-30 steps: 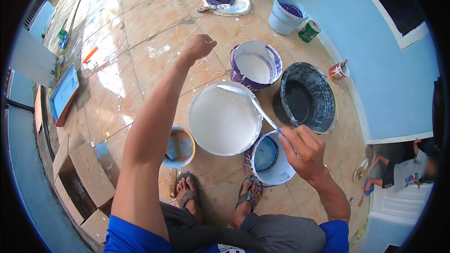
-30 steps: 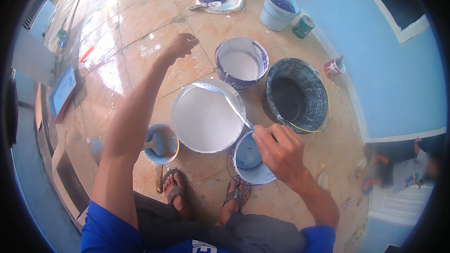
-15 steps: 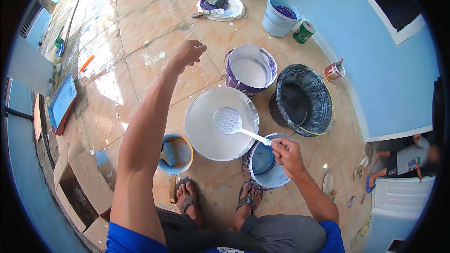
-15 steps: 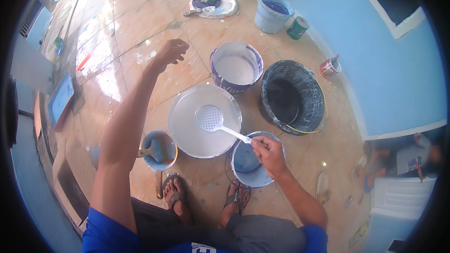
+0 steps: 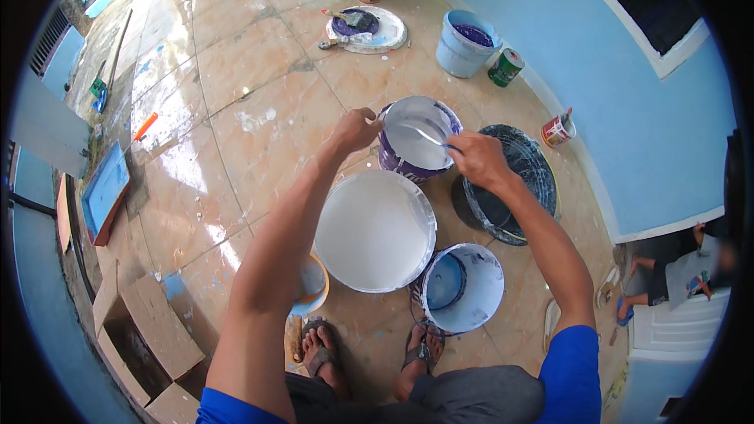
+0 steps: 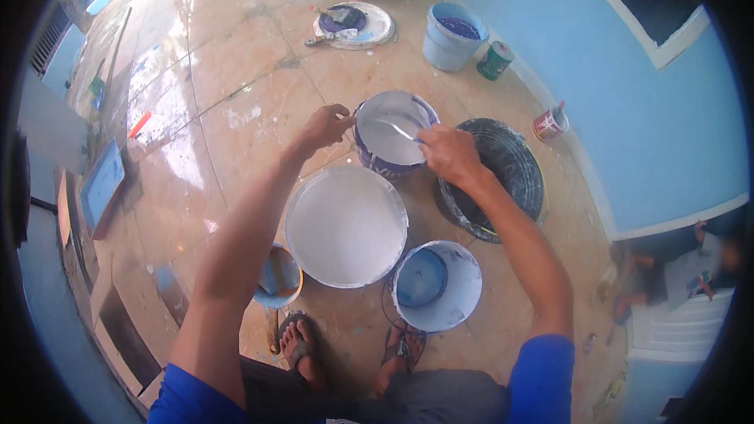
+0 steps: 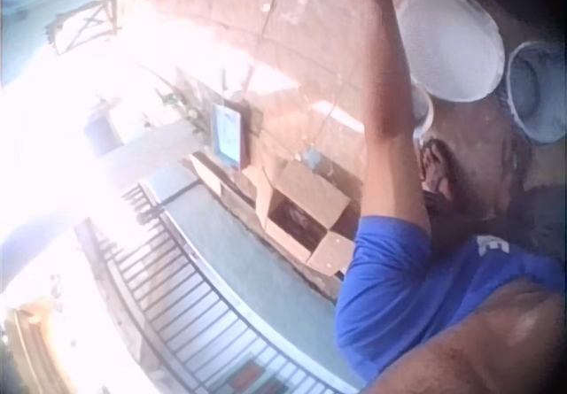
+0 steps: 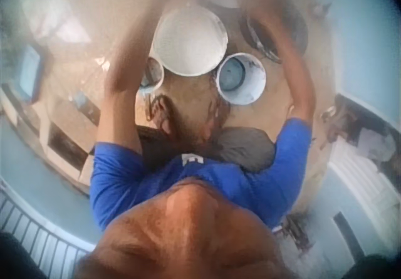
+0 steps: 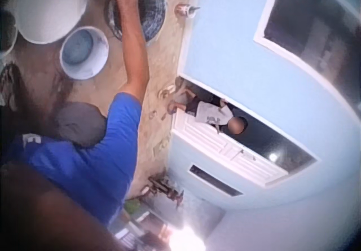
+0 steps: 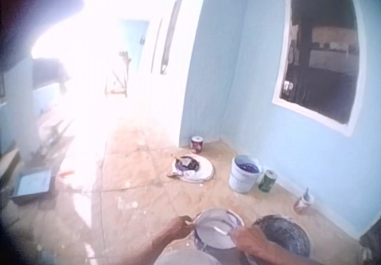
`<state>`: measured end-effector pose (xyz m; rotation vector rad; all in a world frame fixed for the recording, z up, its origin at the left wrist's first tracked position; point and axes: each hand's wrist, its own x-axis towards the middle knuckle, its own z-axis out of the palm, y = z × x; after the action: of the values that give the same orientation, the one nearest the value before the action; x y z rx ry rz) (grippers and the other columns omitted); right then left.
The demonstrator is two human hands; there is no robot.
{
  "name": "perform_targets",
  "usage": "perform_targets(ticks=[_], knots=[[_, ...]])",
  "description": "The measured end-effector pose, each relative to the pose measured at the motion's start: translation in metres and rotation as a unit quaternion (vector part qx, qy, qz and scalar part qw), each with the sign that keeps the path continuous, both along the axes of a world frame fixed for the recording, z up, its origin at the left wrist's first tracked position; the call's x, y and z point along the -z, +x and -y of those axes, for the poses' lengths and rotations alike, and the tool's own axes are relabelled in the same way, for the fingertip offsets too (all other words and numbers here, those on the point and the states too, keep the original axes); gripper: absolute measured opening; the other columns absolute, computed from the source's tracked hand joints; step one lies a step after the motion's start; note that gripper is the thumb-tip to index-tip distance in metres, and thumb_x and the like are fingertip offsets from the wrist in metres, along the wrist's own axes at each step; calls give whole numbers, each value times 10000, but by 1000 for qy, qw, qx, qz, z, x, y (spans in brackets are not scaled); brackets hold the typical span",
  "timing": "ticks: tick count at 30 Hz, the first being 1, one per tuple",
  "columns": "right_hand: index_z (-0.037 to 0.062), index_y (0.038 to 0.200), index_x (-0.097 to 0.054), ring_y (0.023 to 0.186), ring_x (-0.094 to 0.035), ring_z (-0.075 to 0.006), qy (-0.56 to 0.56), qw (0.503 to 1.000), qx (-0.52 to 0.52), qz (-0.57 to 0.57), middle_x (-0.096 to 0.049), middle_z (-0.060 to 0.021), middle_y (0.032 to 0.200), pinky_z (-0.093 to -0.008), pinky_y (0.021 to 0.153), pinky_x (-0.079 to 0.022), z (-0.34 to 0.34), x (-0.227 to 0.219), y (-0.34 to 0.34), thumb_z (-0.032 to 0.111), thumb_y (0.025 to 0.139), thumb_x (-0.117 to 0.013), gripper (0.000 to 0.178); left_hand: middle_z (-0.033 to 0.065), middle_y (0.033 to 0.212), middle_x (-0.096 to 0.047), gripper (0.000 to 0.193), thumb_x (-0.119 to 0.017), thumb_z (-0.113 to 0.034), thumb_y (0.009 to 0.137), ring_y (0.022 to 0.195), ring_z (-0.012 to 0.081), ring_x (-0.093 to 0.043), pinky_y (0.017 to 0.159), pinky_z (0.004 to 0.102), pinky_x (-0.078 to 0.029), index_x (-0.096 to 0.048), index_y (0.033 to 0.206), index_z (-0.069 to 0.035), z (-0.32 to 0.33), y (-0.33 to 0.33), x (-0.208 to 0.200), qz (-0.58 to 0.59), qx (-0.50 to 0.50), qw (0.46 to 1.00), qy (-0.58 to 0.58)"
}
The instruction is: The person mixes white paint in a bucket using a plastic spoon, then transfers some into a larger bucket. They stir a dark liquid in a separate bucket with a stick and continue mixing the white paint. The person remains seated on the floor throughout the process.
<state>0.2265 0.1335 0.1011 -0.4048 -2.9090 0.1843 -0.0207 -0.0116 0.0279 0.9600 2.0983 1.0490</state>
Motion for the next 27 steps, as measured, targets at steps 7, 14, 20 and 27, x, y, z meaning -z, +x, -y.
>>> perform_targets(ticks=[7,14,20,27], knots=[[85,827,-708,783,-690,-332,182,977,-45,97,-646,-158,843,-453,641,-543,-19,51,-45,132,821,-619,101,228,1039,-715,421,-719,-290,822,1039,386,-673,914,448,-524,-689,1188,-84,-13,15,4,-73,13,997,-18],[28,692,-713,794,-711,-355,85,965,-10,247,-697,-240,806,-441,659,-557,-18,24,-52,106,709,-639,109,199,986,-734,407,-734,-203,804,934,335,-707,837,418,-540,-687,1193,-95,-6,11,5,-80,14,997,-6],[15,918,-755,862,-694,-368,-124,960,-40,248,-717,-215,861,-442,784,-538,-28,15,-47,154,781,-608,244,183,905,-734,375,-741,-204,783,898,341,-709,819,426,-542,-713,1148,-126,-4,16,-1,-82,-2,997,9],[27,853,-748,821,-687,-384,-193,974,6,115,-700,-228,848,-458,750,-529,-19,27,-57,182,800,-624,205,163,964,-748,382,-748,-192,800,888,295,-722,799,392,-547,-707,1169,-103,-6,13,2,-75,5,997,-8]])
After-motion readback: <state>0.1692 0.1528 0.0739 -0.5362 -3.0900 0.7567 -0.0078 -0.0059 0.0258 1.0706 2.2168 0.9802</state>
